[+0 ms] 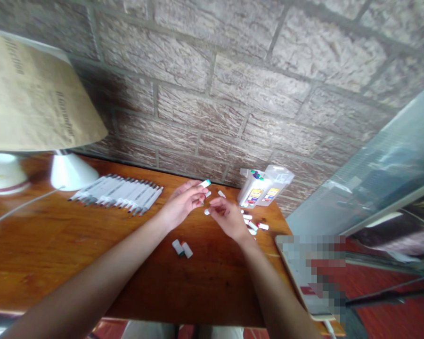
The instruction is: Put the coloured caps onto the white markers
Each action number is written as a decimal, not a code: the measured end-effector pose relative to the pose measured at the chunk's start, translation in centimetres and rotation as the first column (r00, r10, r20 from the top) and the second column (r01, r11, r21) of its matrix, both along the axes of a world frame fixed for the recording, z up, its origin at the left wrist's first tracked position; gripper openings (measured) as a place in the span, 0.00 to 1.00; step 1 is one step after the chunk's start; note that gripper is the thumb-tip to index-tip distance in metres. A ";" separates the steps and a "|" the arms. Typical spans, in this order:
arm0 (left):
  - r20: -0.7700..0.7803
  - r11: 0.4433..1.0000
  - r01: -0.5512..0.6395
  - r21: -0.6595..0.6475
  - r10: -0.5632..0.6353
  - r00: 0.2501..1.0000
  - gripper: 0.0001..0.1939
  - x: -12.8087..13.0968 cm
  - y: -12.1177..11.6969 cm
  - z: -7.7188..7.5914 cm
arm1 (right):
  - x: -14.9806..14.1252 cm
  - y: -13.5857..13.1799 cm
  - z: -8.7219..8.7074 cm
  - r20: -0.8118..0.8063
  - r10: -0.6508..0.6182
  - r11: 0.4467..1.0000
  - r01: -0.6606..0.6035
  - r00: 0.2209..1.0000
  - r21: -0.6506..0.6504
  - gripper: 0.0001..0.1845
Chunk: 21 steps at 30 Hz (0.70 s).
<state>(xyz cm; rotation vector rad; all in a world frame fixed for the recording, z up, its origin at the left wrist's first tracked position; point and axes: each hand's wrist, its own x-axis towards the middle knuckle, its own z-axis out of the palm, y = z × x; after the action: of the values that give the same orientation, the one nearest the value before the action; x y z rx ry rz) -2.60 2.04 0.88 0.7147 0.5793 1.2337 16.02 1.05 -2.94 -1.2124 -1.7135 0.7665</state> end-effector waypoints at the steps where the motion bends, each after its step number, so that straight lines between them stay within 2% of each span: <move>1: -0.014 1.000 0.009 0.006 -0.009 1.000 0.28 0.1 0.0 -0.2 | 0.0 0.0 -0.4 0.093 0.014 1.000 -0.013 0.996 -0.003 0.07; 4: -0.062 0.998 0.054 0.024 -0.053 0.997 0.28 0.3 0.0 -0.6 | 0.1 -0.1 -0.8 0.232 0.064 0.998 -0.063 0.971 -0.011 0.08; 9: -0.108 0.994 0.088 0.062 -0.081 0.991 0.31 0.4 0.2 -1.1 | 0.2 0.0 -0.6 0.151 0.069 0.997 -0.074 0.986 0.027 0.12; 16: -0.140 0.976 0.171 0.134 -0.152 0.978 0.26 0.3 0.6 -2.0 | -0.2 -0.3 -0.6 0.319 0.052 0.998 -0.043 0.946 -0.035 0.17; 18: -0.144 0.973 0.176 0.152 -0.154 0.978 0.26 0.2 0.7 -2.1 | -0.3 -0.5 -0.4 0.334 0.018 1.000 -0.017 0.943 -0.006 0.16; 21: -0.148 0.977 0.125 0.172 -0.100 0.984 0.24 0.2 0.8 -2.2 | -0.6 -1.0 0.4 0.327 -0.077 0.993 0.045 0.942 0.105 0.15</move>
<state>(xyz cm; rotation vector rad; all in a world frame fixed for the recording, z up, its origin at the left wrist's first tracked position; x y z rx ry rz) -2.40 2.82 -1.31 0.9793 0.5368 1.1459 15.45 0.10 -2.52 -1.3793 -1.9473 0.4539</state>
